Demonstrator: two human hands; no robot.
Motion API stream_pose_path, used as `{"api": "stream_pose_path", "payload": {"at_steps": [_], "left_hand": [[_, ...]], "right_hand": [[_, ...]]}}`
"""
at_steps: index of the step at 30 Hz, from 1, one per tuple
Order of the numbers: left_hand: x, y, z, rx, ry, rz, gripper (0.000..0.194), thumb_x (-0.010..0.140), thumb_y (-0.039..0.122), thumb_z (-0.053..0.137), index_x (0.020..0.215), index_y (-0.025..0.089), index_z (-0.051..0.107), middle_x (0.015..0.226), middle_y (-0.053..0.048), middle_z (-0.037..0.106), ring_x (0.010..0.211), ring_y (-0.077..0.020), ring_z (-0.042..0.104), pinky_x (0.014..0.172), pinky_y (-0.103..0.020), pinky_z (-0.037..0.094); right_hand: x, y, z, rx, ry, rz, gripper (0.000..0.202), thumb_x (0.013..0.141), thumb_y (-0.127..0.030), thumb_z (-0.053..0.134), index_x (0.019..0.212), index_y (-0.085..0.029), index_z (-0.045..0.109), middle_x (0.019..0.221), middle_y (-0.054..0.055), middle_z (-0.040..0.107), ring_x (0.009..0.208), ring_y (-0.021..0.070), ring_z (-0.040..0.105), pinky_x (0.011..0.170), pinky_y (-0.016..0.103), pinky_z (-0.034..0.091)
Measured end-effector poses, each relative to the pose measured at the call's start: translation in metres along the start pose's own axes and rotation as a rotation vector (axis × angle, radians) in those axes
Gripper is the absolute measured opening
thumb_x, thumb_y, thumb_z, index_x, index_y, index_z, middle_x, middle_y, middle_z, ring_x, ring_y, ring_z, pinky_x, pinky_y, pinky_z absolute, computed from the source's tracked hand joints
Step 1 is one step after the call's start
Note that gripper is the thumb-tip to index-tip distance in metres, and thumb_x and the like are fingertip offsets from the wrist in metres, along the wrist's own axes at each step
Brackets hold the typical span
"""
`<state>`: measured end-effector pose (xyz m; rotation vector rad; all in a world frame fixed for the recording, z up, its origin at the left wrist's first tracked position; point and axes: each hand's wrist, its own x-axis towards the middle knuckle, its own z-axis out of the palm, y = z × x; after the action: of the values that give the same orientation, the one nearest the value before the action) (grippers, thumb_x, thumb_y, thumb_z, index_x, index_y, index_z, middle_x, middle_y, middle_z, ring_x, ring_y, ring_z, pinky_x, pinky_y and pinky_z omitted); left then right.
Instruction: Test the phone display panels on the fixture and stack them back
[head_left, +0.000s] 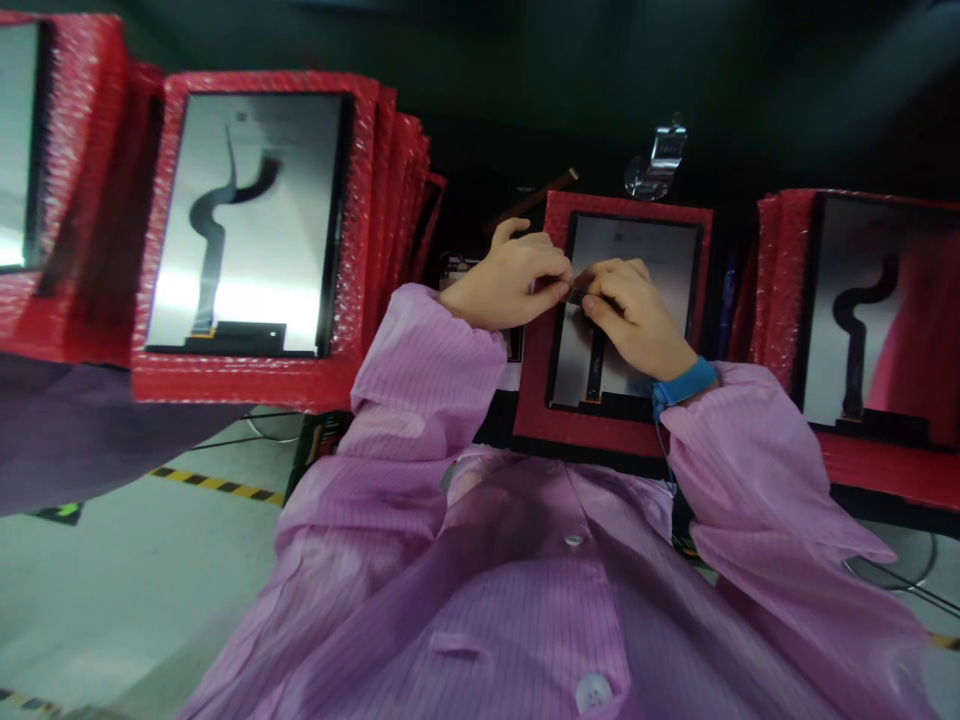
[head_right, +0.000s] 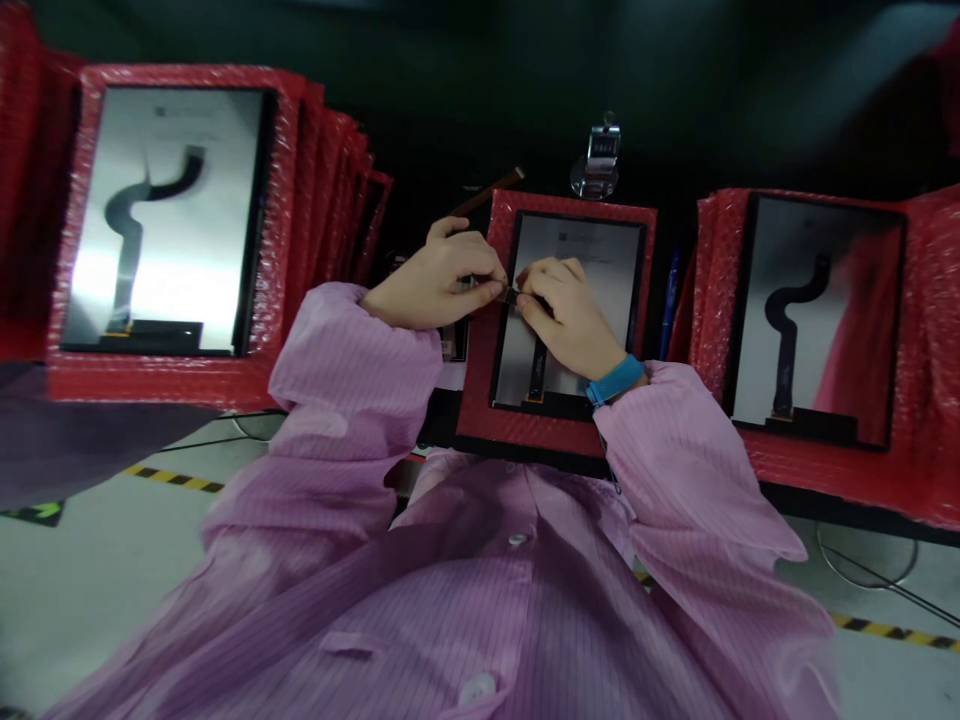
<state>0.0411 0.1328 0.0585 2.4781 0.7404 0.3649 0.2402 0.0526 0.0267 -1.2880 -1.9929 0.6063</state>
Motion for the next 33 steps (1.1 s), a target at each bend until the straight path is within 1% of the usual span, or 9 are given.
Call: {"api": "stream_pose_path", "payload": {"at_steps": [4, 10, 14, 17, 21, 24, 27, 31, 33], "left_hand": [[-0.001, -0.001, 0.001, 0.031, 0.008, 0.012, 0.015, 0.089, 0.023, 0.051, 0.080, 0.022, 0.064, 0.082, 0.001, 0.068, 0.097, -0.0208, 0.064, 0.119, -0.056, 0.026], [0.000, -0.003, 0.001, 0.027, 0.005, 0.012, 0.014, 0.089, 0.027, 0.054, 0.081, 0.022, 0.064, 0.081, 0.001, 0.068, 0.095, -0.0204, 0.064, 0.118, -0.055, 0.027], [0.001, -0.004, 0.000, 0.003, -0.028, 0.016, 0.016, 0.090, 0.031, 0.057, 0.081, 0.021, 0.065, 0.082, 0.001, 0.069, 0.094, -0.0195, 0.063, 0.118, -0.055, 0.027], [0.001, -0.006, 0.001, -0.023, -0.020, 0.011, 0.015, 0.090, 0.033, 0.058, 0.083, 0.023, 0.067, 0.085, 0.002, 0.072, 0.095, -0.0187, 0.063, 0.119, -0.055, 0.025], [0.001, -0.007, 0.003, -0.049, 0.035, 0.022, 0.014, 0.087, 0.032, 0.060, 0.081, 0.023, 0.069, 0.084, 0.002, 0.073, 0.094, -0.0198, 0.065, 0.118, -0.054, 0.026], [0.002, -0.004, 0.005, -0.027, 0.078, 0.021, 0.013, 0.084, 0.031, 0.062, 0.077, 0.022, 0.068, 0.077, 0.002, 0.070, 0.088, -0.0191, 0.065, 0.117, -0.053, 0.028], [0.003, -0.001, 0.008, 0.011, 0.090, 0.011, 0.013, 0.082, 0.030, 0.061, 0.073, 0.021, 0.064, 0.075, 0.001, 0.067, 0.085, -0.0186, 0.064, 0.116, -0.053, 0.029], [0.003, -0.001, 0.012, 0.041, 0.178, 0.021, 0.014, 0.082, 0.027, 0.059, 0.069, 0.023, 0.059, 0.072, 0.000, 0.065, 0.083, -0.0210, 0.064, 0.116, -0.058, 0.027], [0.002, -0.002, 0.012, 0.049, 0.243, 0.030, 0.014, 0.084, 0.029, 0.058, 0.071, 0.025, 0.059, 0.073, -0.001, 0.065, 0.084, -0.0230, 0.064, 0.116, -0.060, 0.027]], "right_hand": [[0.000, 0.001, 0.001, -0.012, 0.009, -0.008, 0.031, 0.103, -0.042, 0.043, 0.079, -0.023, 0.049, 0.101, 0.005, 0.066, 0.098, 0.0222, 0.057, 0.095, 0.044, 0.041], [-0.001, 0.002, -0.001, 0.008, -0.015, -0.022, 0.029, 0.102, -0.040, 0.043, 0.080, -0.023, 0.050, 0.102, 0.005, 0.066, 0.099, 0.0227, 0.057, 0.096, 0.044, 0.040], [-0.001, 0.002, -0.002, 0.010, -0.026, -0.014, 0.032, 0.103, -0.044, 0.042, 0.080, -0.023, 0.051, 0.102, 0.005, 0.065, 0.099, 0.0230, 0.056, 0.095, 0.045, 0.039], [-0.001, 0.003, -0.001, 0.013, -0.026, -0.013, 0.033, 0.103, -0.045, 0.042, 0.081, -0.023, 0.051, 0.101, 0.005, 0.065, 0.099, 0.0232, 0.056, 0.096, 0.045, 0.038], [-0.002, 0.004, 0.001, 0.005, -0.013, -0.012, 0.029, 0.102, -0.042, 0.043, 0.082, -0.023, 0.053, 0.103, 0.006, 0.065, 0.101, 0.0239, 0.055, 0.096, 0.045, 0.038], [-0.003, 0.004, 0.002, -0.009, -0.019, -0.001, 0.026, 0.101, -0.039, 0.044, 0.085, -0.023, 0.055, 0.106, 0.007, 0.065, 0.102, 0.0241, 0.054, 0.097, 0.045, 0.038], [-0.002, 0.001, 0.002, -0.025, -0.033, 0.012, 0.024, 0.102, -0.039, 0.044, 0.087, -0.023, 0.055, 0.108, 0.008, 0.066, 0.103, 0.0241, 0.055, 0.097, 0.045, 0.038], [-0.002, -0.003, 0.003, -0.008, -0.019, 0.046, 0.031, 0.105, -0.046, 0.038, 0.089, -0.024, 0.053, 0.102, 0.007, 0.066, 0.100, 0.0229, 0.055, 0.098, 0.044, 0.041], [-0.004, -0.005, 0.002, 0.035, 0.011, 0.077, 0.034, 0.105, -0.052, 0.036, 0.096, -0.024, 0.053, 0.103, 0.007, 0.065, 0.101, 0.0229, 0.055, 0.099, 0.044, 0.042]]}}
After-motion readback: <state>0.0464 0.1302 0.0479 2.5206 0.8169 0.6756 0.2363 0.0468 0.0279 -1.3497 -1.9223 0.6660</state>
